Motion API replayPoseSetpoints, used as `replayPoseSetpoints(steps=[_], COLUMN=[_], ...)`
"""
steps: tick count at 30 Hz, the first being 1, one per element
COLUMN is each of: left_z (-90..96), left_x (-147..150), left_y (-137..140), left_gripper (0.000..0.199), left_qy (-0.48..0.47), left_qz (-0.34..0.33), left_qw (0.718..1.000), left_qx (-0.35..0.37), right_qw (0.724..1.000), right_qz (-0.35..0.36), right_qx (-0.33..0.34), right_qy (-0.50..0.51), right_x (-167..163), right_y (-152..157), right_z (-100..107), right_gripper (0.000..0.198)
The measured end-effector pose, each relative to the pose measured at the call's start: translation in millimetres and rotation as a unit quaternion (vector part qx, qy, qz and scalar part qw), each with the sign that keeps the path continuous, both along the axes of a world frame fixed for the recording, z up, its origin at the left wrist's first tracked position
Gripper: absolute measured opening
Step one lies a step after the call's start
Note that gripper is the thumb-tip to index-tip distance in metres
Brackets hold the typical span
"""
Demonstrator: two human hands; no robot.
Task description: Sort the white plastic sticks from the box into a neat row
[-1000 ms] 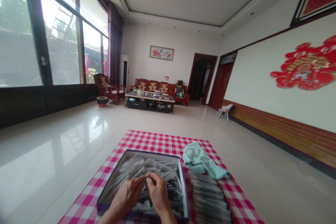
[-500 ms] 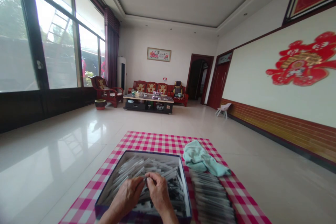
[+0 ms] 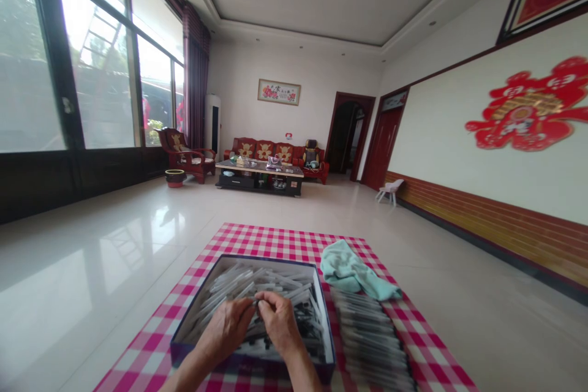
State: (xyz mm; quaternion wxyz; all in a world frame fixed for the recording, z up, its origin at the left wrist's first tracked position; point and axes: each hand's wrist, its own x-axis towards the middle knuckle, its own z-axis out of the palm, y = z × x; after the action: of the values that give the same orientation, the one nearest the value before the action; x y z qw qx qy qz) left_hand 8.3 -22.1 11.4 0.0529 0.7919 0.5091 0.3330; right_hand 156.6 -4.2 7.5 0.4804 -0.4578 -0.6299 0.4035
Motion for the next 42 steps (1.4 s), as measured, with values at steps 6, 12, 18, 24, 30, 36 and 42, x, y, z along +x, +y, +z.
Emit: replayPoseSetpoints(steps=[6, 12, 18, 24, 30, 36, 42], left_z=[2.9, 1.2, -0.2, 1.1, 0.3, -0.4, -0.7], left_x=[-0.2, -0.2, -0.7, -0.3, -0.2, 0.5, -0.2], left_y=[-1.9, -1.0, -0.5, -1.4, -1.3, -1.9, -4.7], left_gripper=[0.03, 0.03, 0.029, 0.03, 0.03, 0.03, 0.03], left_qy=[0.015, 0.032, 0.037, 0.036, 0.043, 0.047, 0.053], left_qz=[0.005, 0.0, -0.006, -0.004, -0.011, -0.014, -0.02], left_qw=[1.0, 0.999, 0.999, 0.999, 0.999, 0.999, 0.998], left_qx=[-0.009, -0.018, -0.022, -0.022, -0.018, -0.008, 0.0], right_qw=[0.999, 0.995, 0.984, 0.983, 0.98, 0.978, 0.98], right_qz=[0.015, -0.027, -0.081, -0.07, -0.063, -0.078, -0.067], right_qx=[-0.035, 0.023, 0.075, 0.073, 0.069, 0.054, 0.046], right_qy=[0.014, -0.091, -0.14, -0.152, -0.174, -0.188, -0.184], right_x=[0.4, 0.5, -4.8, -2.6, -2.0, -2.8, -0.6], right_y=[-3.9, -1.4, 0.3, -3.5, -3.5, 0.0, -6.1], right_z=[3.9, 1.7, 1.6, 3.8, 2.3, 1.0, 7.6], right_gripper=[0.027, 0.042, 0.045, 0.036, 0.032, 0.044, 0.033])
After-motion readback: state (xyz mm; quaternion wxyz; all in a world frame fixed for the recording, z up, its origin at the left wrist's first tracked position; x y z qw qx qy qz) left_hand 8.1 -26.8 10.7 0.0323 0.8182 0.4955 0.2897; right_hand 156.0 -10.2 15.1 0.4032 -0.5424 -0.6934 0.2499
